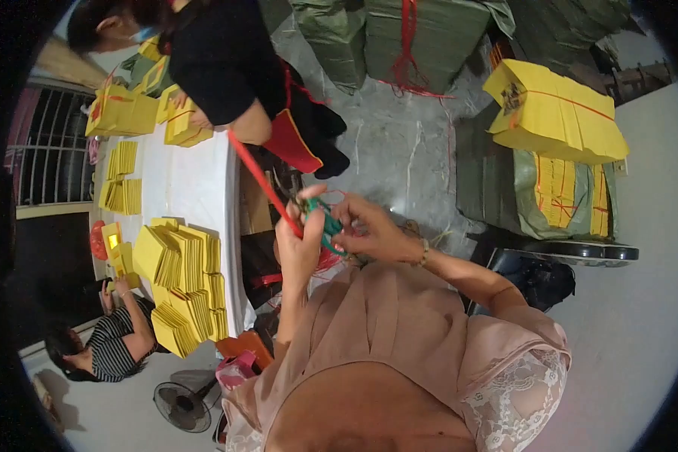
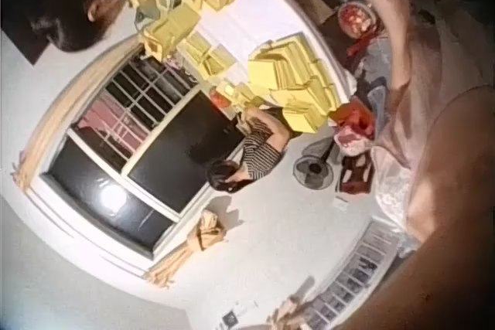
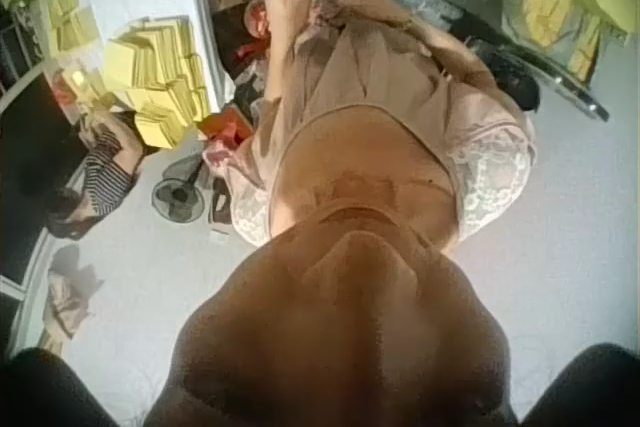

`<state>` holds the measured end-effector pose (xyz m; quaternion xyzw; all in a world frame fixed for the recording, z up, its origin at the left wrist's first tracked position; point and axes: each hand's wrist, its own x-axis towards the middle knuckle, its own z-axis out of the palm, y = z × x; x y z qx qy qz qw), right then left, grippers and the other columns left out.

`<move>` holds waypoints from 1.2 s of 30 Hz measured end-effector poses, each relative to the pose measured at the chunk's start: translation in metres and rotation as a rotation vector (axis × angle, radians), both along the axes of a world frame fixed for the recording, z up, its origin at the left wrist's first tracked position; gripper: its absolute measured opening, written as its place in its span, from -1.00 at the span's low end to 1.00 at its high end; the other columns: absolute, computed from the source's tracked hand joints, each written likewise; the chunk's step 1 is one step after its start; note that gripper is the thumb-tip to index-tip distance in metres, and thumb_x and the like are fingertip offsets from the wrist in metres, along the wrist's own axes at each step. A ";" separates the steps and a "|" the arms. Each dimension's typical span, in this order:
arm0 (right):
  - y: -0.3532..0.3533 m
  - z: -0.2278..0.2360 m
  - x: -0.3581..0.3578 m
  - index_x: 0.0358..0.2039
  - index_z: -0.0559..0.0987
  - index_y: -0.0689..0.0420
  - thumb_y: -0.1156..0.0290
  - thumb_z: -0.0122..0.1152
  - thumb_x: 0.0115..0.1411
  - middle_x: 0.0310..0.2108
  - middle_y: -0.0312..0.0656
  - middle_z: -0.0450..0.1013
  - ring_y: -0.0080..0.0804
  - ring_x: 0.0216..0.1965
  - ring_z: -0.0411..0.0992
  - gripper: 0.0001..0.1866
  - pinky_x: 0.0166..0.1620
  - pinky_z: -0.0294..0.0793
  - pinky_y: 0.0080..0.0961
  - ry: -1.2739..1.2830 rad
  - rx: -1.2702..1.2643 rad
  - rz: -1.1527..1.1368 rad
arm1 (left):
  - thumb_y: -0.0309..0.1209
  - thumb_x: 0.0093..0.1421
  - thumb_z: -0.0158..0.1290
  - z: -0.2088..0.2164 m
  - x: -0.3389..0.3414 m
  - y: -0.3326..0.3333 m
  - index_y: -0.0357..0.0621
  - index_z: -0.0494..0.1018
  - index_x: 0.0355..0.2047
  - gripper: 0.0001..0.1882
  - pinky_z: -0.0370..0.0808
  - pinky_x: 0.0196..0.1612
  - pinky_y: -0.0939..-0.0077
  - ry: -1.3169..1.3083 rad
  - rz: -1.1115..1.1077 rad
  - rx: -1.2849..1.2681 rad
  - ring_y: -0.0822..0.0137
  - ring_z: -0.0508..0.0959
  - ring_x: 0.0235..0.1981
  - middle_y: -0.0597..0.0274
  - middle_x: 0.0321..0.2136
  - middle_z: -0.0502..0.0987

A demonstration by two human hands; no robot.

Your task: Handling and arranging red plastic binding straps or cords for packaging items.

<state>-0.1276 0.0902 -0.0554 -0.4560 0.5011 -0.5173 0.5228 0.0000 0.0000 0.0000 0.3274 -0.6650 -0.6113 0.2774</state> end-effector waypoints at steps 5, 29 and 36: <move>0.018 0.042 -0.124 -0.29 0.37 0.20 0.42 0.26 -0.09 -0.21 -0.22 0.23 -0.50 -0.29 0.26 -0.65 -0.20 0.23 -0.58 0.301 -0.447 -0.315 | -0.41 0.18 -0.10 0.055 -0.141 0.017 -0.26 0.36 -0.30 -0.83 0.23 -0.51 0.73 0.222 -0.193 -0.144 0.66 0.27 -0.53 0.42 -0.61 0.36; -0.025 0.044 -0.375 -0.46 0.23 0.07 0.11 -0.02 0.16 -0.49 -0.33 0.13 -0.64 -0.58 0.07 -0.70 -0.56 0.06 -0.68 -0.325 -0.376 -0.687 | -0.13 0.31 -0.38 0.038 -0.297 -0.114 -0.20 0.40 -0.31 -0.56 0.07 -0.65 0.73 0.128 -0.067 -0.125 0.66 0.12 -0.70 0.46 -0.75 0.19; -0.122 0.111 -0.398 -0.47 0.27 0.08 0.14 -0.15 0.21 -0.51 -0.32 0.19 -0.65 -0.58 0.11 -0.72 -0.57 0.09 -0.70 -0.204 -0.486 -0.527 | -0.18 0.27 -0.24 0.018 -0.368 -0.127 -0.18 0.40 -0.16 -0.63 -0.01 -0.70 0.76 0.142 -0.370 0.134 0.70 0.10 -0.73 0.54 -0.71 0.18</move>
